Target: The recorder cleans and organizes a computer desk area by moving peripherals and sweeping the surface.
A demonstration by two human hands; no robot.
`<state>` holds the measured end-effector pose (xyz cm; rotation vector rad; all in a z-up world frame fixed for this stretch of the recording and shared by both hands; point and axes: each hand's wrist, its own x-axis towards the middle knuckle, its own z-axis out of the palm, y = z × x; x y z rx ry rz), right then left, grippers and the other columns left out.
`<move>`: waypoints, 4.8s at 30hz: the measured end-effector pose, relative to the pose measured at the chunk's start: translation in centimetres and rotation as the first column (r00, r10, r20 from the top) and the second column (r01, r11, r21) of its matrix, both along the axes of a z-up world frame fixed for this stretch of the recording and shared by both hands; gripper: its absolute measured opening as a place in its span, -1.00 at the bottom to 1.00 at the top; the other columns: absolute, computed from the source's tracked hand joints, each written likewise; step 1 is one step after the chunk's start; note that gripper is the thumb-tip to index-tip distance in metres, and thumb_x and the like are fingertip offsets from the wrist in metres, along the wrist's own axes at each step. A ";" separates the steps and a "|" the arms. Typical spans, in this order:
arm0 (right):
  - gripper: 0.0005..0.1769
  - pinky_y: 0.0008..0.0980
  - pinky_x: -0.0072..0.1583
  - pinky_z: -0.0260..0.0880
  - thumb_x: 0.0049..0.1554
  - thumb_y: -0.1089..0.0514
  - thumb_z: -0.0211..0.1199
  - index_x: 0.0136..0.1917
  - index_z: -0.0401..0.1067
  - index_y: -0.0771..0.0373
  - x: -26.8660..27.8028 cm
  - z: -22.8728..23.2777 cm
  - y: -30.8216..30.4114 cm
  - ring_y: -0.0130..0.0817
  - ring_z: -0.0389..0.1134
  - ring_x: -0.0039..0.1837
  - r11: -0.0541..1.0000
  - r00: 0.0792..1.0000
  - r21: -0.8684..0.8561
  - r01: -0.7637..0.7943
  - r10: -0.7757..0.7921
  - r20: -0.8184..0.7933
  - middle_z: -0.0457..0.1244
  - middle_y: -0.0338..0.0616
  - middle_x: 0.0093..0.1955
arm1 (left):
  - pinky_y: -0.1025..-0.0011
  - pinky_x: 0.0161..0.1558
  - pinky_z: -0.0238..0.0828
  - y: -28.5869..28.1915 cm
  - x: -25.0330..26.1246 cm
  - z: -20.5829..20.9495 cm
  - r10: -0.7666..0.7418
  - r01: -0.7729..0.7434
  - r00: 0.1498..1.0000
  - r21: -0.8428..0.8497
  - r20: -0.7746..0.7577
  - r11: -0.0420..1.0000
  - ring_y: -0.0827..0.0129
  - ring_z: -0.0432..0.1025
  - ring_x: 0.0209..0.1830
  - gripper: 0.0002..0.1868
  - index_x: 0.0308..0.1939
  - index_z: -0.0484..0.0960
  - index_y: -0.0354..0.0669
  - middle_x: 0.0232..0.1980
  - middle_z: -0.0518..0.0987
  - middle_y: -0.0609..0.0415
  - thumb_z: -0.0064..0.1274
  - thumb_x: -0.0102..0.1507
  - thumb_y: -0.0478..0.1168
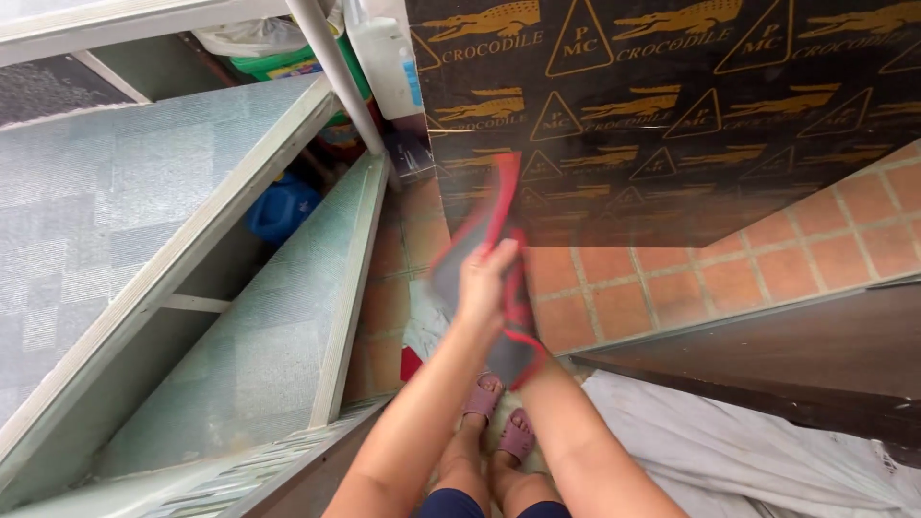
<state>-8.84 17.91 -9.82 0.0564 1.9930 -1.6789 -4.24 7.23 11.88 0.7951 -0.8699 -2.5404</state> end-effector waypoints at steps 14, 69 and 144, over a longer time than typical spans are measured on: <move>0.14 -0.14 0.50 -0.01 -0.17 0.23 0.33 0.64 -0.03 0.07 -2.3 19.6 -1.7 -0.04 -0.06 0.62 0.794 0.671 0.025 -0.607 0.529 -0.520 -0.07 0.11 0.64 | 0.37 -0.03 0.46 -5.7 -2.5 -4.5 0.158 0.030 0.958 -0.631 0.240 0.775 0.35 0.52 -0.06 -0.50 0.29 0.44 -0.25 0.01 0.65 -0.07 0.15 0.29 -0.23; -0.85 0.00 -0.06 0.39 0.09 0.40 0.25 -0.09 0.45 0.20 -9.1 18.5 3.2 0.11 0.40 -0.05 0.830 0.489 0.521 0.201 0.376 -0.787 0.35 0.16 -0.20 | 0.17 -0.27 0.37 -18.0 -3.9 -3.2 0.106 0.419 0.895 -0.733 0.434 -0.535 0.11 0.44 -0.34 -0.86 -0.47 0.65 -0.05 -0.40 0.59 -0.01 0.21 -0.03 -0.12; -0.94 -0.53 0.08 0.37 0.33 0.32 0.22 0.03 0.35 0.28 66.7 32.5 76.6 -0.60 0.32 -0.04 -0.251 -0.276 -0.133 0.959 -0.714 -0.644 0.34 -0.31 -0.09 | 0.41 -0.41 0.30 81.2 22.4 10.9 -0.681 -0.138 -0.585 -0.882 0.439 -0.450 0.51 0.31 -0.50 -0.86 -0.23 0.75 -0.19 -0.37 0.63 0.19 0.25 0.14 -0.38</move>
